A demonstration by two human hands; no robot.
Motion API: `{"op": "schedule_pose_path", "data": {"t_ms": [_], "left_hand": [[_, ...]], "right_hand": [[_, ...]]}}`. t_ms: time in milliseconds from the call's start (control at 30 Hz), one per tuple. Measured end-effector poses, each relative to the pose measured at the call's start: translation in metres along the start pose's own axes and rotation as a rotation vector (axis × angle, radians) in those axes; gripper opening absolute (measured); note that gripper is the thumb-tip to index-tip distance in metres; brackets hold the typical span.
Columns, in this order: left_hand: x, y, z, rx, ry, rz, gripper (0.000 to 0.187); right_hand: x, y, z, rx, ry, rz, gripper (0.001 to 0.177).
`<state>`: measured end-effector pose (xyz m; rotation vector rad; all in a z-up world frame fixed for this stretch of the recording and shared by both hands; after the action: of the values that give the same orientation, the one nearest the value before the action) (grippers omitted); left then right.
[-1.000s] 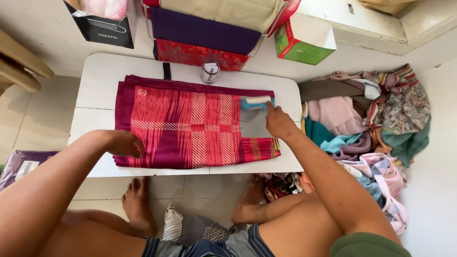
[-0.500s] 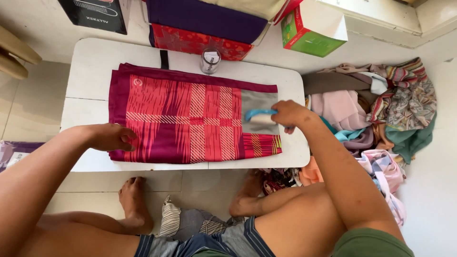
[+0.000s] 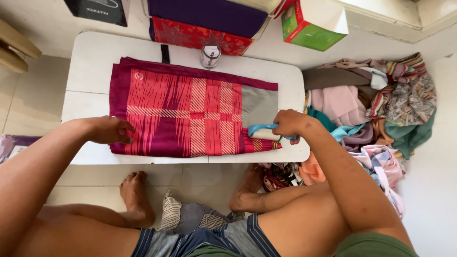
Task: The person is sitting on the floor, folding a colorful patterned hijab on a small white table and cleaning it with a lint roller.
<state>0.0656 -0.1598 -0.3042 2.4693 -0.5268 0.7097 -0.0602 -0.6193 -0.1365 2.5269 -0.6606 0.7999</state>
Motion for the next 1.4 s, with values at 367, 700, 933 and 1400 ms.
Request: {"op": "schedule_pose_path", "data": {"t_ms": [367,700,933,1400], "left_hand": [[-0.001,0.005,-0.011,-0.087,-0.026,-0.056,0.053],[-0.005,0.013,-0.023,-0.094,-0.082,-0.041,0.044],[0.005,0.023,-0.033,-0.084,-0.076,-0.015,0.04],[-0.002,0.003,-0.033,-0.026,-0.075,-0.08,0.037]], "right_hand": [[0.003,0.017,0.09,0.267,0.589,0.008,0.061],[-0.014,0.033,0.046,0.116,0.168,0.012,0.052],[-0.015,0.046,0.038,0.135,0.113,-0.04,0.045],[-0.013,-0.034,-0.017,0.628,0.245,-0.092,0.048]]}}
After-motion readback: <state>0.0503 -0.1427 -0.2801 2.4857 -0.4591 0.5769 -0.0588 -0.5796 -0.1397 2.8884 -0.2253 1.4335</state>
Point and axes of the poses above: each hand's wrist, its own z-axis towards the middle knuckle, its own x-axis out of the back of the hand, y = z × x, the point moved 7 cm from there along z, towards the middle knuckle, and after that the axes turned 13 degrees about -x, right-handed, at the moved point
